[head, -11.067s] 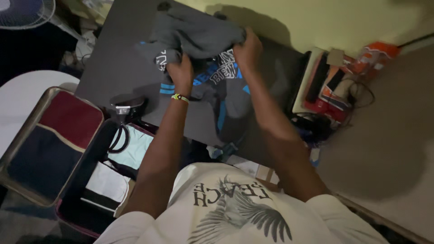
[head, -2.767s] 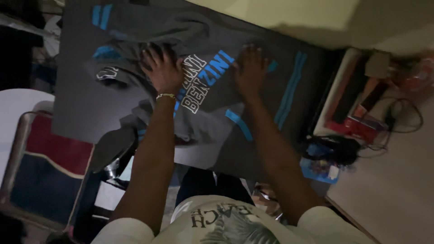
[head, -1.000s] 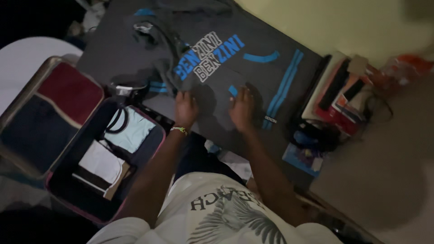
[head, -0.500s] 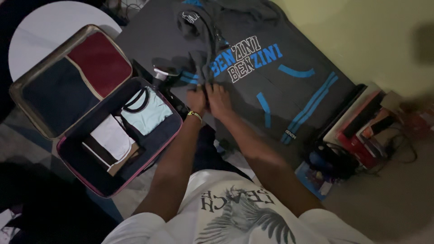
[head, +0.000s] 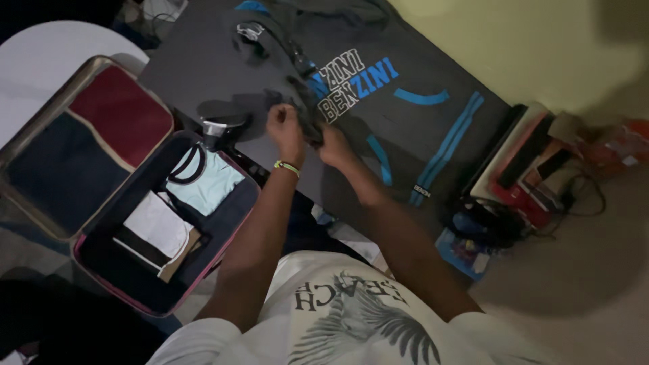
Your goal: The person picks up clothing from a pile, lays each item out on a desk, and folds it by hand before placing it into a suitcase.
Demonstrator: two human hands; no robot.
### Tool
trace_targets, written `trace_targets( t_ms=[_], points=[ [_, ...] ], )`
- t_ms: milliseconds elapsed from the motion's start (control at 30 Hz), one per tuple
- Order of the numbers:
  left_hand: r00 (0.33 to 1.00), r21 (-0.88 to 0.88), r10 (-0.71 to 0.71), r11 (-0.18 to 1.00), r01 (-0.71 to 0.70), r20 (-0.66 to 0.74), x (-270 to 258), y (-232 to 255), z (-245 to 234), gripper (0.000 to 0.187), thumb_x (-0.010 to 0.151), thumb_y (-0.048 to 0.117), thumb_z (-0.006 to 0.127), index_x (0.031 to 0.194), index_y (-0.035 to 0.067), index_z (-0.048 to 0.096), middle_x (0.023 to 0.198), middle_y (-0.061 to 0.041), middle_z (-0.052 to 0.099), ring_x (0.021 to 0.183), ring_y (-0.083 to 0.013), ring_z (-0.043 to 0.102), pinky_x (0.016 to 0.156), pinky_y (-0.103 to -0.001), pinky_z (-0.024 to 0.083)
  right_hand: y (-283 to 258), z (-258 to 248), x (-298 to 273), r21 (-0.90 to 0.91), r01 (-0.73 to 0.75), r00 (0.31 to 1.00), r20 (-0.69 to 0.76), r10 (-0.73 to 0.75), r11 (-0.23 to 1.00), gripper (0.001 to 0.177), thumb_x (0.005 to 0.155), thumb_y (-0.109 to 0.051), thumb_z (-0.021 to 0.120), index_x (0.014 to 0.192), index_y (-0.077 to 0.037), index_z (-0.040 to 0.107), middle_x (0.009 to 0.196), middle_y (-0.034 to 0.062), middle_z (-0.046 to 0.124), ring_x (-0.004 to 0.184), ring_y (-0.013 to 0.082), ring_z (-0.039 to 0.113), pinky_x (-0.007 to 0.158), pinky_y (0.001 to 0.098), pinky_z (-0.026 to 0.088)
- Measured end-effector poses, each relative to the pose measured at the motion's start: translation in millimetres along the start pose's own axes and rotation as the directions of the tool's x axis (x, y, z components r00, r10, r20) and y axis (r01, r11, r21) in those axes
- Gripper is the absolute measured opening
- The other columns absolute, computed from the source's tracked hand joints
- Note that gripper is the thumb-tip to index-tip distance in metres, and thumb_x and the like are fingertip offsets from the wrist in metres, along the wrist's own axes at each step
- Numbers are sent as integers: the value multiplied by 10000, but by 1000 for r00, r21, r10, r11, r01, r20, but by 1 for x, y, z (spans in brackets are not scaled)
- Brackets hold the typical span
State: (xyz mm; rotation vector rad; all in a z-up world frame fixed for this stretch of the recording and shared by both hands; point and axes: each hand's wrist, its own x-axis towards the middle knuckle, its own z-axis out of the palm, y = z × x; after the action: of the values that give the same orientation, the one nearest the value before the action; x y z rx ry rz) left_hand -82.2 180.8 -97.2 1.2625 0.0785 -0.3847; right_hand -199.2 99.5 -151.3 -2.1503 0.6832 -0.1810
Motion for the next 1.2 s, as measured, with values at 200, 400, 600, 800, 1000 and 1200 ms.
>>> trace_targets(
  t_ms=[200,400,600,800,1000,1200],
  points=[
    [583,542,468,236,-807,664,-58,73,12,148,752,93,745,866,47,662,892,-157,635,949,-328,588,859,-454,449,68,-1,2,449,6,917,353,-184,893,380,857,-128,737,1213,-59,626,1177,136,680,1028,181,615,922,351,539],
    [52,50,21,72,-996,998,-87,48,17,194,846,149,639,1031,117,687,1035,-97,667,1151,-274,608,1083,-471,470,131,-57,-51,462,-292,934,327,145,838,367,835,-132,737,1173,-25,647,1082,133,696,963,211,651,853,371,540],
    [156,270,-364,286,-919,918,-94,4,-13,458,883,48,550,1341,49,566,1230,-212,630,1119,-382,611,928,-483,499,138,-76,-68,491,-311,934,2,356,813,360,812,-137,737,1134,9,669,986,129,712,897,240,687,783,390,541],
    [439,449,-98,156,-880,893,-65,-26,-11,339,852,79,583,1189,56,569,1162,-198,619,1081,-395,626,916,-481,526,96,-70,-36,-33,-338,870,-393,299,941,487,817,-349,886,1107,-41,645,997,188,715,983,372,708,912,470,547],
    [535,535,58,8,-845,843,-1,-50,6,413,913,101,627,1323,150,605,1358,-125,637,1245,-344,576,1025,-498,425,14,-64,-15,-291,-390,875,-413,253,874,869,635,-331,947,1270,32,477,1193,328,559,1123,506,536,930,540,449],
    [535,546,-281,-45,-837,797,-2,-13,34,646,655,270,733,1285,162,640,1266,-115,655,1267,-295,532,1129,-533,290,75,-43,3,-158,-349,831,-507,228,924,586,708,-93,808,1249,-31,592,1110,219,674,1058,420,630,955,480,516]
  ],
)
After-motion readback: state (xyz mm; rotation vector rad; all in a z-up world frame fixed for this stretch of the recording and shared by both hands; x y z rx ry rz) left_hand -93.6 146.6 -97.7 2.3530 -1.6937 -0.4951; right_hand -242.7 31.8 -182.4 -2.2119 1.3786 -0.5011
